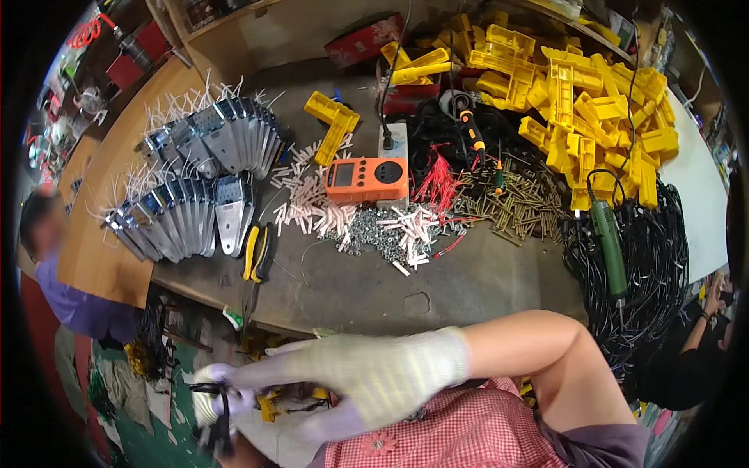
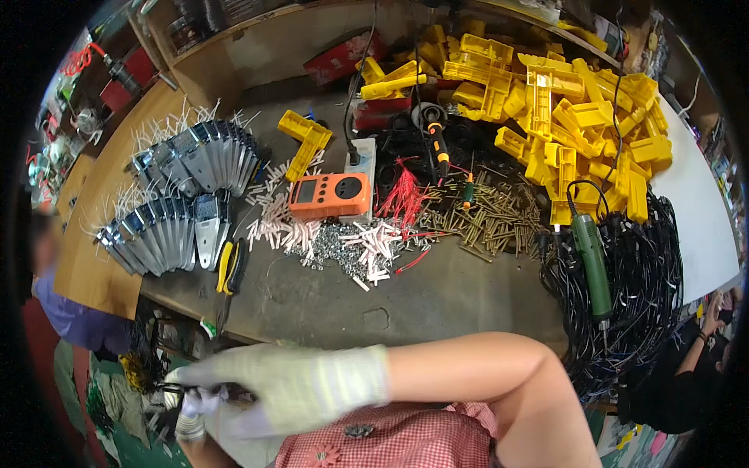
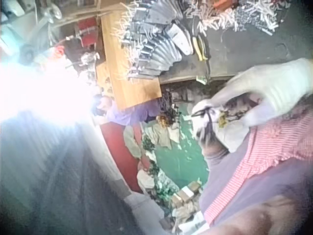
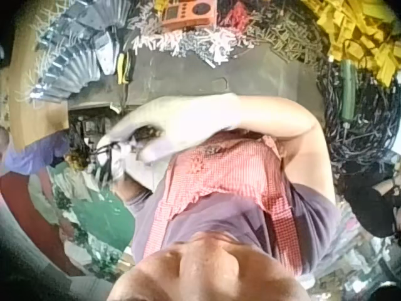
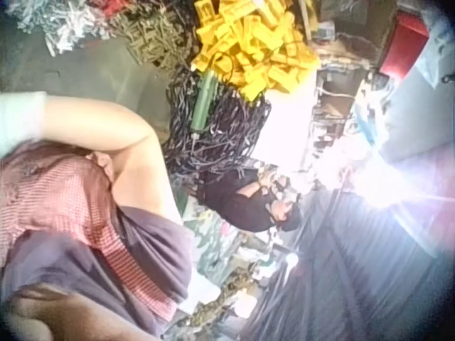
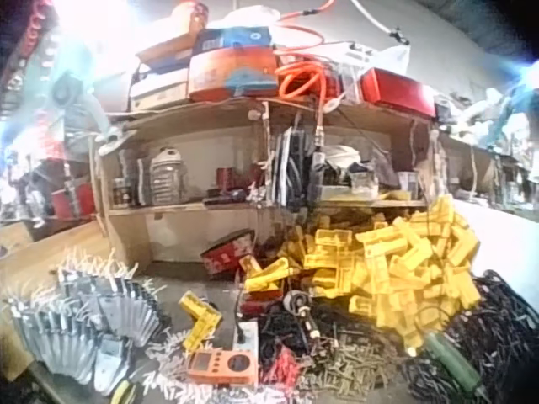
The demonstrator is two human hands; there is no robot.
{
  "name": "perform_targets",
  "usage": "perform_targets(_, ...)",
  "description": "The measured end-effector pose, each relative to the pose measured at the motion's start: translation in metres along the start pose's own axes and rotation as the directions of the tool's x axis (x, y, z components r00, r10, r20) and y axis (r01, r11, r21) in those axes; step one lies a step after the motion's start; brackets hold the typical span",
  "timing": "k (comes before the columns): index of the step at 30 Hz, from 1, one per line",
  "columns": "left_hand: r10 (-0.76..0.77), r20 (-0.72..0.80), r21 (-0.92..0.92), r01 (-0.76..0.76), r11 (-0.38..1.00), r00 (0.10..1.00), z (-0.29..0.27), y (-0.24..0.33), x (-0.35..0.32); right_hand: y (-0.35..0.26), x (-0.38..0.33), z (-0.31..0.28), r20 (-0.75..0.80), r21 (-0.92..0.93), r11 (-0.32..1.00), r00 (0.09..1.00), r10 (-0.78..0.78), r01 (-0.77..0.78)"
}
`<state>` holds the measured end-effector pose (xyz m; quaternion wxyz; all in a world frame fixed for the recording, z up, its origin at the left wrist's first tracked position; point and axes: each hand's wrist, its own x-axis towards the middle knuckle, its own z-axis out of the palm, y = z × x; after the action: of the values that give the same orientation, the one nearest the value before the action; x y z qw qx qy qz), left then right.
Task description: Assembling a yellow handheld electronic device by soldering wires and installing components into a plastic housing.
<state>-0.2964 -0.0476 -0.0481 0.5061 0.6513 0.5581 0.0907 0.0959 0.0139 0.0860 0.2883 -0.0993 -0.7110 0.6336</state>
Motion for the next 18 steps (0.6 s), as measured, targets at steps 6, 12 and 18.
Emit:
perform_targets(6, 0.02, -0.934, 0.105, 0.22, 0.97, 0.357, -0.034, -0.098, -0.024, -0.01, -0.123, -0.121, -0.638, -0.744, -0.04, 0.69, 0.342, -0.667)
perform_targets(12, 0.007, -0.822, 0.373, 0.529, 0.762, 0.57, -0.035, -0.177, 0.026, 0.021, -0.125, -0.175, -0.745, -0.667, -0.196, 0.65, 0.15, -0.719)
perform_targets(18, -0.373, -0.776, 0.03, 0.619, 0.784, 0.509, 0.05, -0.359, 0.015, 0.059, -0.054, -0.223, -0.711, -0.482, -0.578, 0.679, -0.181, -0.658)
